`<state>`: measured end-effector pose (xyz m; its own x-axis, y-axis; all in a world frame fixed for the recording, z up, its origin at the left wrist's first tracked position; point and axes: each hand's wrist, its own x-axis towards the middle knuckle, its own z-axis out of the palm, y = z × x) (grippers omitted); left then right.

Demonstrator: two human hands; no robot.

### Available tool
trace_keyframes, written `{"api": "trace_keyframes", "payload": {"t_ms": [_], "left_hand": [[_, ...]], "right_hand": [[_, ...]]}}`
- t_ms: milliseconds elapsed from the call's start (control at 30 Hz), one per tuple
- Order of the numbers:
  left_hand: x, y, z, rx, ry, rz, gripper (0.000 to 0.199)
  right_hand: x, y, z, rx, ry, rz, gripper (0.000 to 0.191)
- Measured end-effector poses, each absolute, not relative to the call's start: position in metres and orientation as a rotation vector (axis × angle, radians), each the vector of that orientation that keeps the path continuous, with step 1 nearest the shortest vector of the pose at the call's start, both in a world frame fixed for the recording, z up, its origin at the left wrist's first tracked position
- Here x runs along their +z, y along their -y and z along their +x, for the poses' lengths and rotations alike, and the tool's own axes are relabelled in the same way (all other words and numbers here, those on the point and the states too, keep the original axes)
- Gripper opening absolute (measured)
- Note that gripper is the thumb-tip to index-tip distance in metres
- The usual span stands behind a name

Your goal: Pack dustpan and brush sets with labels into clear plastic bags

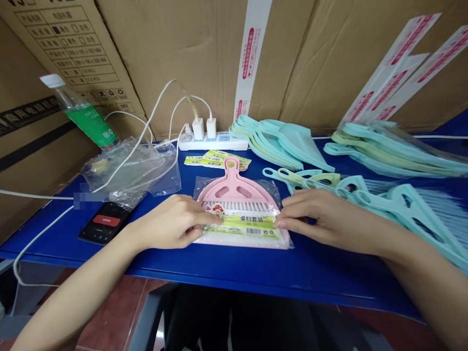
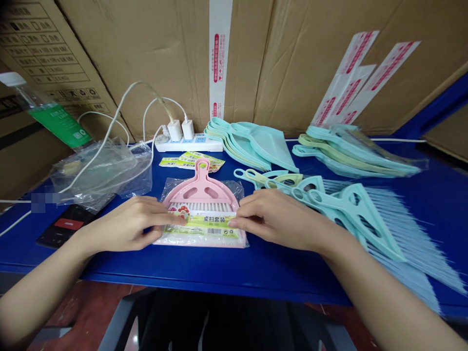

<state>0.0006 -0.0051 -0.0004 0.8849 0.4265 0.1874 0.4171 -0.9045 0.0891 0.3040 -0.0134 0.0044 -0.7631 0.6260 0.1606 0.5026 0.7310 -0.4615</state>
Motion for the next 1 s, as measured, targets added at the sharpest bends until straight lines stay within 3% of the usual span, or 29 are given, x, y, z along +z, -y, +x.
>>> {"api": "trace_keyframes", "payload": {"t_ms": [467, 1000], "left_hand": [[-0.0001, 0.005, 0.002, 0.324, -0.656, 3.009, 0.042], [0.0004, 0.0052, 0.0019, 0.308, -0.667, 2.944, 0.039]], "right_hand": [[0.0035, 0.0114, 0.3036, 0.583, 2.646, -1.058, 0.065], [0.0027, 0.0131, 0.2958, 0.71, 2.612, -1.098, 0.055]]}}
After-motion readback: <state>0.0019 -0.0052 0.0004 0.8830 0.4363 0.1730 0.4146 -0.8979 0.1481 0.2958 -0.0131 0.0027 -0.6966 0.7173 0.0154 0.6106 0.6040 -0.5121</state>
